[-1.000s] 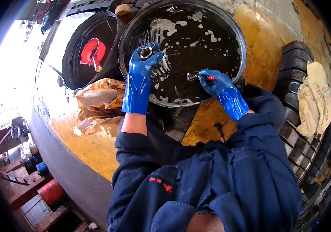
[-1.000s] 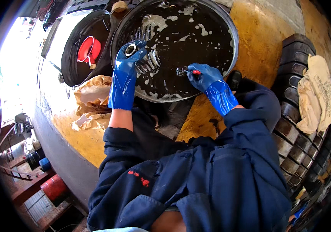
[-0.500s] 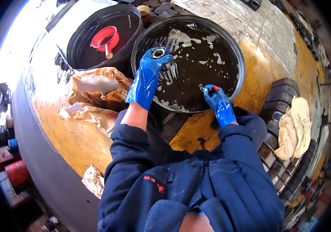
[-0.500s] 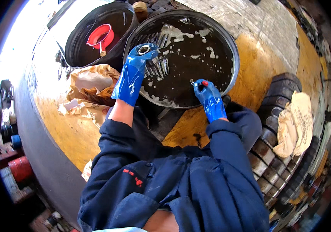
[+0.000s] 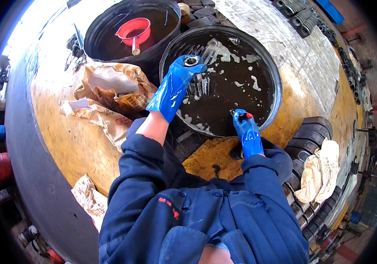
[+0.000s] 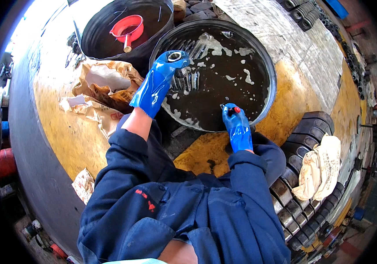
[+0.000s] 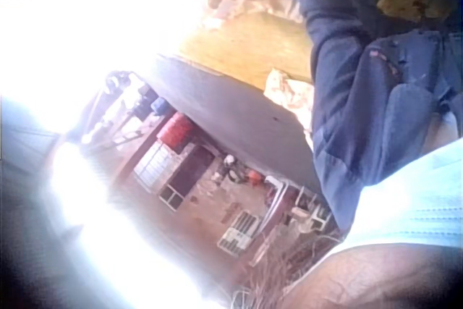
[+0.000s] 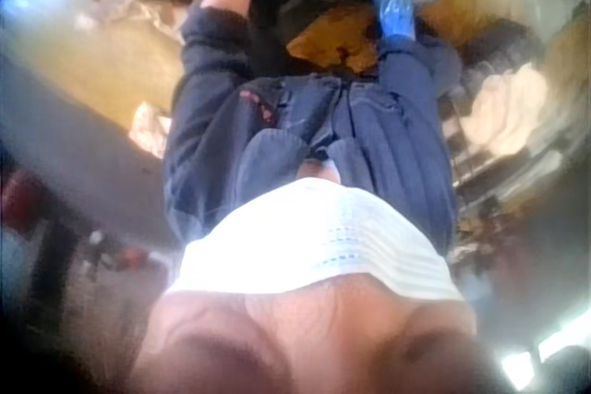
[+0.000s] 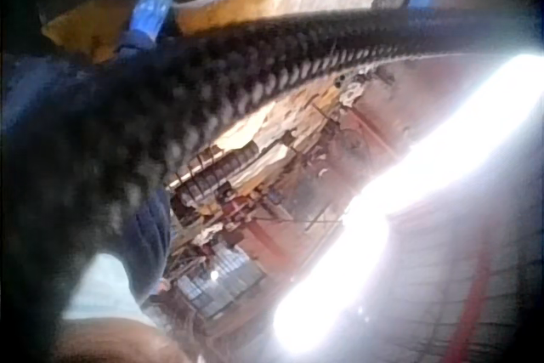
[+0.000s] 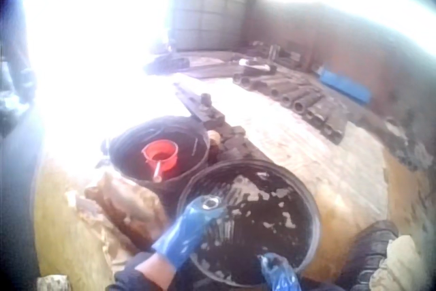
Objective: The person sits on the floor and cleans a cylindrical metal part by scrubbing it with a wire brush over a large metal basin filled with dark liquid. They repeatedly dip the part into the liquid and scrub its surface, then place the cleaned part onto a brown paper bag on the floor.
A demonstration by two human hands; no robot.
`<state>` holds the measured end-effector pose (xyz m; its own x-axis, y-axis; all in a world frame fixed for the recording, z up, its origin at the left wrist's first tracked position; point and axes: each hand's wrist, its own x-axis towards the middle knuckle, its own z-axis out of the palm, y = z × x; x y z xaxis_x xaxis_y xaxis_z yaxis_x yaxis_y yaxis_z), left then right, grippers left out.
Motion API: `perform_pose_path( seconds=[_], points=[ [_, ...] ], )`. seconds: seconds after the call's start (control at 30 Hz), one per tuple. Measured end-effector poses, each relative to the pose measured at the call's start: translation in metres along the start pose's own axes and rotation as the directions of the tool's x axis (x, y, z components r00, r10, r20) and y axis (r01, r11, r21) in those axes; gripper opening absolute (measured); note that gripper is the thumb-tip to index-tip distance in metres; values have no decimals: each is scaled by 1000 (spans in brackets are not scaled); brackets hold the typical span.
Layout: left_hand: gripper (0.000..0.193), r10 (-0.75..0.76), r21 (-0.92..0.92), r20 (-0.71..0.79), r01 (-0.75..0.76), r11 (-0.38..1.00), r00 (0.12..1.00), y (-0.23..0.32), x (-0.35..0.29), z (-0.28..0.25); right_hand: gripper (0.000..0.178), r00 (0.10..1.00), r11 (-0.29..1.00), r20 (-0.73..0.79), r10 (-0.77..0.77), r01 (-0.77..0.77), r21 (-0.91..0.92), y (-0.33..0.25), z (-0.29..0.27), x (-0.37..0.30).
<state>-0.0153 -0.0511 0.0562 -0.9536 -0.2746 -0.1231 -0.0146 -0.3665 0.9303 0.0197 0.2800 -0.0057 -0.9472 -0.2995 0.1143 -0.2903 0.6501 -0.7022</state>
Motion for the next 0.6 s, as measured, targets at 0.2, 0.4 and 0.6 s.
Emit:
perform_pose_path(
  seconds=[0.2, 0.4, 0.6],
  points=[
    [34, -67, 88, -41, 71, 994, 997, 26, -20, 13, 11, 999, 998, 44, -7, 4, 66, 10, 1, 5],
    [35, -75, 130, -45, 80, 988, 996, 39, -30, 21, 15, 993, 993, 67, 99, -103, 58, 22, 4, 4],
    [39, 18, 41, -31, -16, 999, 999, -16, 7, -3, 18, 993, 996, 68, 92, -92, -2, 8, 0, 5]
  ],
)
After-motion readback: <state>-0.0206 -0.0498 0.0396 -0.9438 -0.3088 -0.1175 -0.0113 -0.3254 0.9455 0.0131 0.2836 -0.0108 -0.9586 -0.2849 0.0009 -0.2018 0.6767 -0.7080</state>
